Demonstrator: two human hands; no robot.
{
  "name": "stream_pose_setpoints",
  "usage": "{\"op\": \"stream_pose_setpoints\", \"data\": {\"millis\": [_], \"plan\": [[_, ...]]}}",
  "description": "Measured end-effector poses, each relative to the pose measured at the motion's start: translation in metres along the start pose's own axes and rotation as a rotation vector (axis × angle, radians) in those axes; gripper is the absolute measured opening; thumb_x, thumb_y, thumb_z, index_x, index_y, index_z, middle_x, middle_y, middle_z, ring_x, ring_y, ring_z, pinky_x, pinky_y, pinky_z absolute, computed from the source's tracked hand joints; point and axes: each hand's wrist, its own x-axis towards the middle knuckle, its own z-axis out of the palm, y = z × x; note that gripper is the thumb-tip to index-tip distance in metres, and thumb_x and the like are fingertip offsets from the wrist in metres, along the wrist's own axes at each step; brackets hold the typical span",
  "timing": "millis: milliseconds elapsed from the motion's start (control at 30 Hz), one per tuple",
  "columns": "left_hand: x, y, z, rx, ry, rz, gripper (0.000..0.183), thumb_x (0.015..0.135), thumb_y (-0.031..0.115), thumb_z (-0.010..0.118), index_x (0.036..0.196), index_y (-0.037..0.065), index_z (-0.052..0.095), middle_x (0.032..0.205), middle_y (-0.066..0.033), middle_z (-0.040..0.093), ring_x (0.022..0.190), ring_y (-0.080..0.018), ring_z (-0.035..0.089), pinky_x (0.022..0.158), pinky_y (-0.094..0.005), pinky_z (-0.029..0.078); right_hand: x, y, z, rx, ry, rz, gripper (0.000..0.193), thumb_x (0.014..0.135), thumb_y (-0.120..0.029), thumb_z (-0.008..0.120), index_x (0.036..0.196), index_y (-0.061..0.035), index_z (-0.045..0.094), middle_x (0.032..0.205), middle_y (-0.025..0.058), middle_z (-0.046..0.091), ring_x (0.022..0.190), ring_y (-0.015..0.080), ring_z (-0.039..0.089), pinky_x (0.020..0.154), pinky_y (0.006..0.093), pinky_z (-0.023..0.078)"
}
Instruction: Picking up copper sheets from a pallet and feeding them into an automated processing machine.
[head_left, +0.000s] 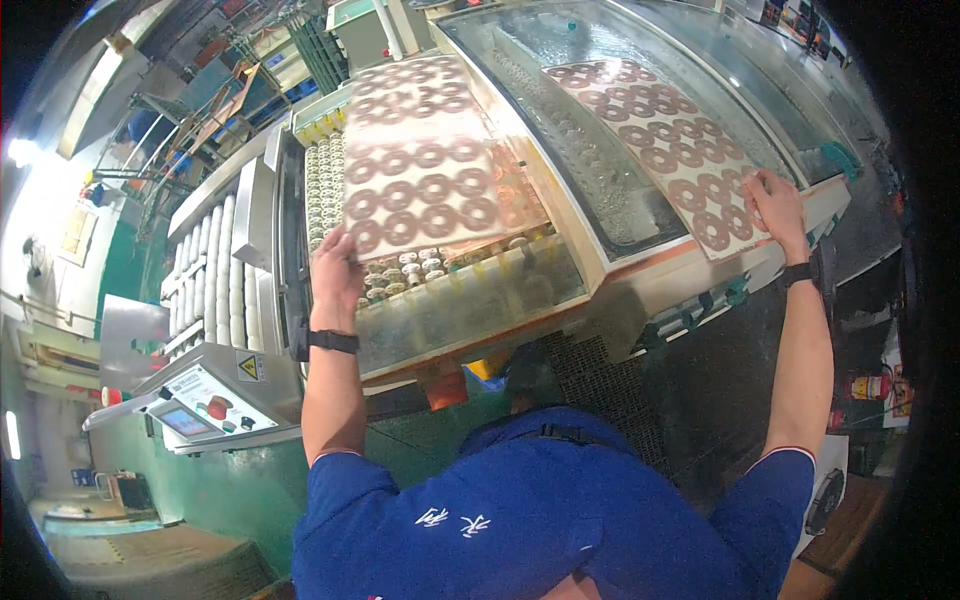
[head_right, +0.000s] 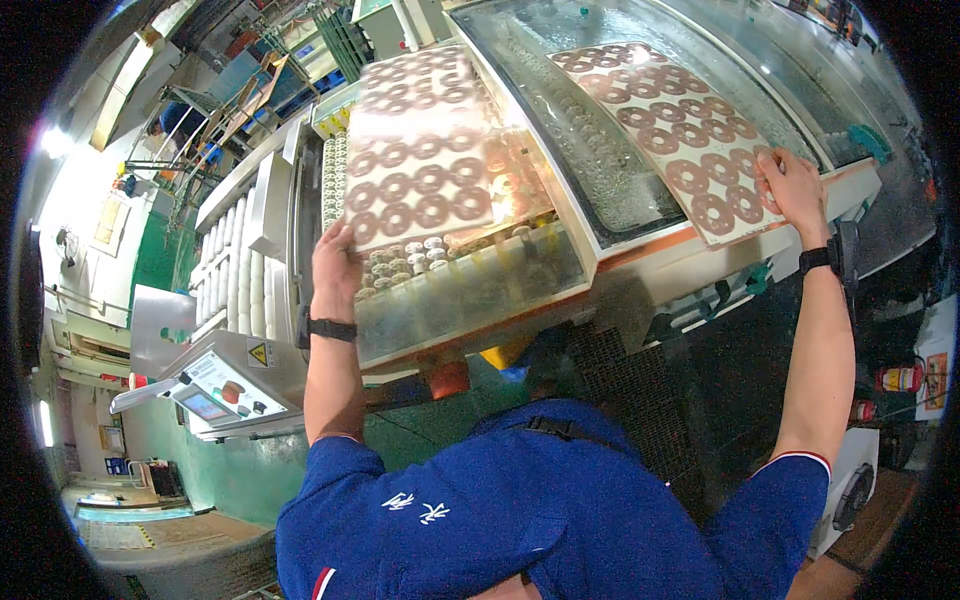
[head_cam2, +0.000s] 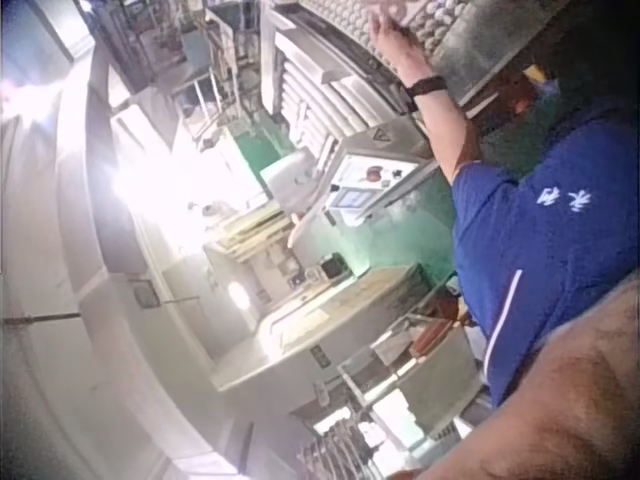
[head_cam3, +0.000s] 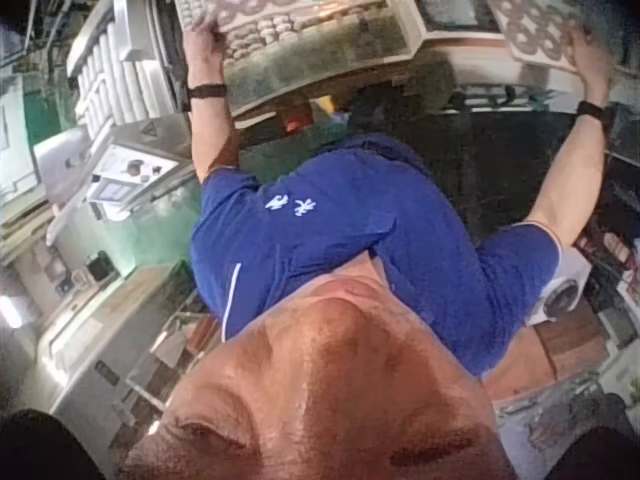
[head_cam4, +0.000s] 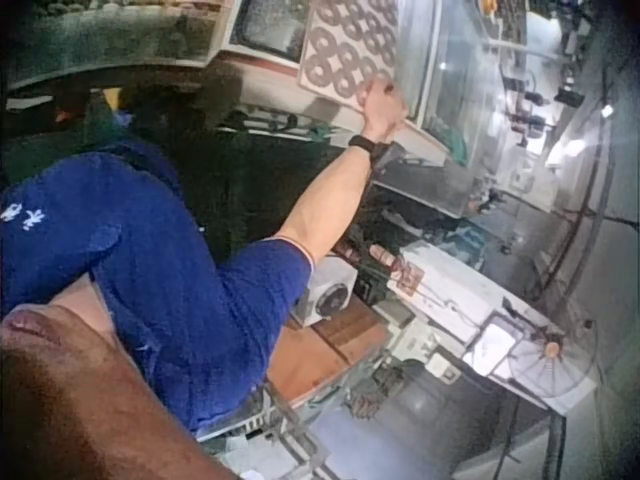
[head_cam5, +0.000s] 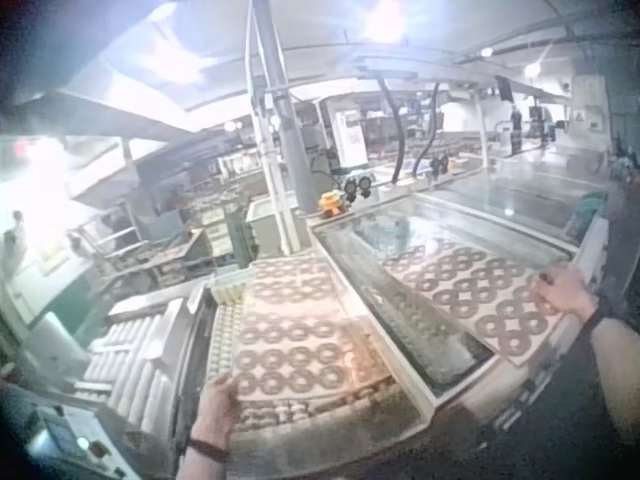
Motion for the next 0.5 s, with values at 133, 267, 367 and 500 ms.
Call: {"op": "stream_pose_setpoints", "data": {"millis": [133,267,367,500], "plan": [[0.038,-0.003,-0.079,0.156,0.108,0.007,0.028,0.100,-0.001,0.045,0.123,0.001,0.063,0.109,-0.0086,0.071,0.095,-0.0196,0.070,0.083,-0.0355,0.057,-0.006,-0.010,-0.007,0.016,-0.019,0.023,0.063,0.096,-0.061,0.047,0.132,-0.0111,0.064,0.126,0.0128,0.066,0.130,0.0333,0.052,0.109,0.0447,0.039],[0.080,-0.031,-0.133,0.177,0.175,-0.068,0.025,0.097,0.002,0.051,0.117,0.004,0.065,0.100,-0.0045,0.072,0.084,-0.0181,0.069,0.072,-0.0361,0.057,0.002,0.002,0.000,-0.002,-0.012,0.024,0.065,0.095,-0.062,0.047,0.134,-0.0117,0.063,0.129,0.0132,0.065,0.130,0.0334,0.053,0.108,0.0445,0.040],[0.103,-0.055,-0.207,0.399,0.099,-0.017,0.022,0.092,0.006,0.055,0.110,0.003,0.069,0.096,-0.0106,0.071,0.083,-0.0243,0.070,0.072,-0.0380,0.057,0.008,-0.008,0.000,-0.005,-0.013,0.000,0.066,0.095,-0.062,0.047,0.136,-0.0125,0.061,0.130,0.0136,0.064,0.131,0.0338,0.052,0.108,0.0444,0.040],[0.114,-0.068,-0.170,1.204,0.143,-0.014,0.024,0.091,0.019,0.059,0.102,0.003,0.073,0.096,-0.0198,0.073,0.084,-0.0334,0.070,0.076,-0.0452,0.056,0.000,0.004,0.002,-0.025,0.012,0.056,0.067,0.095,-0.062,0.047,0.138,-0.0130,0.060,0.132,0.0140,0.064,0.132,0.0342,0.052,0.108,0.0444,0.040]]}}
